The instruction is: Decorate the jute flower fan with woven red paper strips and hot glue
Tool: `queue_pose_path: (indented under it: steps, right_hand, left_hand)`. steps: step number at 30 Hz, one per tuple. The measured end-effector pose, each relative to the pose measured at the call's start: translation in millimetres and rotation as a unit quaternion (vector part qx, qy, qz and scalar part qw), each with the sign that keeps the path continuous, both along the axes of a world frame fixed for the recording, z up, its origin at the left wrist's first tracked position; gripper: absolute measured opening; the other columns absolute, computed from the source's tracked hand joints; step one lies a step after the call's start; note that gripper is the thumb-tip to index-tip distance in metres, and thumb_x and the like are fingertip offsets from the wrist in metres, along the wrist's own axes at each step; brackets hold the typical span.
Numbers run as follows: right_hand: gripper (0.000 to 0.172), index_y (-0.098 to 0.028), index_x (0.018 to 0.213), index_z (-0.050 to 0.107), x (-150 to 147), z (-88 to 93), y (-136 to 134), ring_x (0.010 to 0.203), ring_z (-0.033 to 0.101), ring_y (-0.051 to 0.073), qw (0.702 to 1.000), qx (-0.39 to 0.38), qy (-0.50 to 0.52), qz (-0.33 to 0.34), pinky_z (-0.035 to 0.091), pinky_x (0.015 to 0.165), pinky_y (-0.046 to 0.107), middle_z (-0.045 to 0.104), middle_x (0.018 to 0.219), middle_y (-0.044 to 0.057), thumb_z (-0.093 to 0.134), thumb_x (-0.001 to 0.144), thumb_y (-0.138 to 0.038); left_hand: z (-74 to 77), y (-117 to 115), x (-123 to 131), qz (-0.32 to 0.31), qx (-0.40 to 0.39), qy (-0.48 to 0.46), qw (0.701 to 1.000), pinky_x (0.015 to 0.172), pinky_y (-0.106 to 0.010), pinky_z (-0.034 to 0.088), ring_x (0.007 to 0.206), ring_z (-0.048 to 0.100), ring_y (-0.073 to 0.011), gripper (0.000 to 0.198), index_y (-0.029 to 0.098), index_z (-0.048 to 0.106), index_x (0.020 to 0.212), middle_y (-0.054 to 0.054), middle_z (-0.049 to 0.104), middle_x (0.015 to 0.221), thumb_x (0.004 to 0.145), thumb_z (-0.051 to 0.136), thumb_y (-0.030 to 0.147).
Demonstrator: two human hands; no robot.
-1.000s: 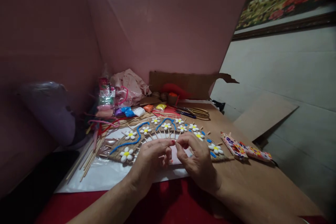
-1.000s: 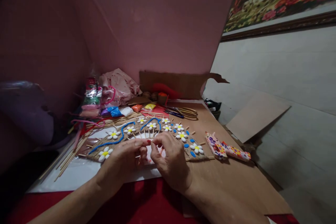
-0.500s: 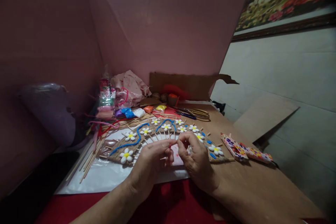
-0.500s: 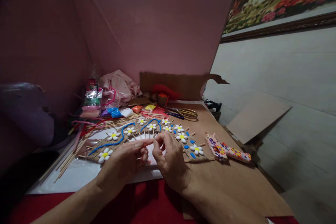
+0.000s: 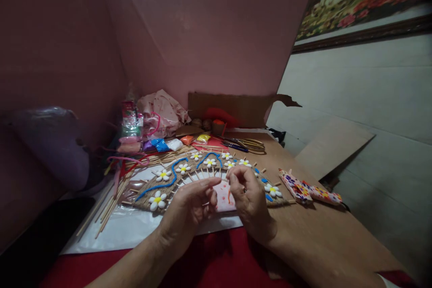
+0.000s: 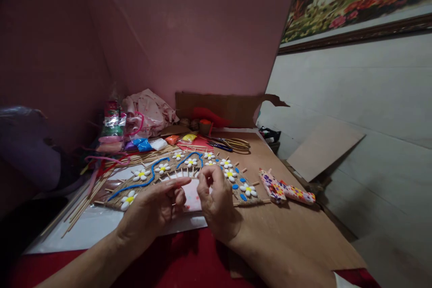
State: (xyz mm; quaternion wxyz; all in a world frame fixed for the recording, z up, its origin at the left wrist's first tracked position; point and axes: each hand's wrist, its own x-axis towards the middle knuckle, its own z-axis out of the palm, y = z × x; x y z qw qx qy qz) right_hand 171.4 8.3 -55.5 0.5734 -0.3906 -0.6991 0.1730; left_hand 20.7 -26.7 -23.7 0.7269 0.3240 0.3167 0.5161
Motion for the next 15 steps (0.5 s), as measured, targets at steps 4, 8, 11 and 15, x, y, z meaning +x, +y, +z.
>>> queue_pose_path:
  steps: [4, 8, 11, 15]
  right_hand:
    - [0.015, -0.019, 0.085, 0.048, 3, 0.6, 5, 0.067, 0.047, 0.013, 0.999, -0.025, 0.038, 0.007, 0.04, 0.062, 0.026, 0.049, 0.075, 0.0, 0.041, 0.092, -0.029]
    - [0.016, -0.019, 0.086, 0.05, 0, 6.3, -4, 0.069, 0.049, 0.014, 0.998, -0.023, -0.016, 0.06, 0.04, 0.063, 0.026, 0.05, 0.075, 0.001, 0.04, 0.093, -0.028]
    - [0.015, -0.018, 0.085, 0.053, -2, 11.2, -10, 0.071, 0.05, 0.014, 0.997, 0.005, -0.049, 0.062, 0.041, 0.065, 0.027, 0.052, 0.076, 0.002, 0.041, 0.092, -0.025]
    - [0.013, -0.018, 0.086, 0.054, -1, 13.7, -11, 0.074, 0.053, 0.015, 0.997, 0.026, -0.049, 0.047, 0.042, 0.065, 0.027, 0.055, 0.078, 0.003, 0.043, 0.091, -0.023]
  left_hand:
    - [0.9, 4, -4, 0.019, -0.024, -0.025, 0.999, 0.055, -0.025, 0.037, 0.055, 0.045, -0.0105, 0.028, 0.009, 0.07, 0.09, -0.001, 0.054, 0.06, 0.075, 0.06, 0.03]
    - [2.2, 4, -4, -0.001, -0.032, -0.027, 0.999, 0.058, -0.026, 0.04, 0.053, 0.046, -0.01, 0.029, 0.009, 0.07, 0.09, -0.001, 0.054, 0.059, 0.076, 0.059, 0.031]
    - [2.4, 3, -3, -0.008, -0.029, -0.021, 0.999, 0.062, -0.027, 0.042, 0.053, 0.047, -0.0101, 0.029, 0.009, 0.07, 0.091, 0.0, 0.054, 0.059, 0.077, 0.059, 0.031]
    - [2.5, 3, -2, -0.004, -0.026, -0.015, 1.0, 0.066, -0.028, 0.043, 0.054, 0.047, -0.0102, 0.029, 0.009, 0.07, 0.093, 0.0, 0.053, 0.059, 0.078, 0.057, 0.03]
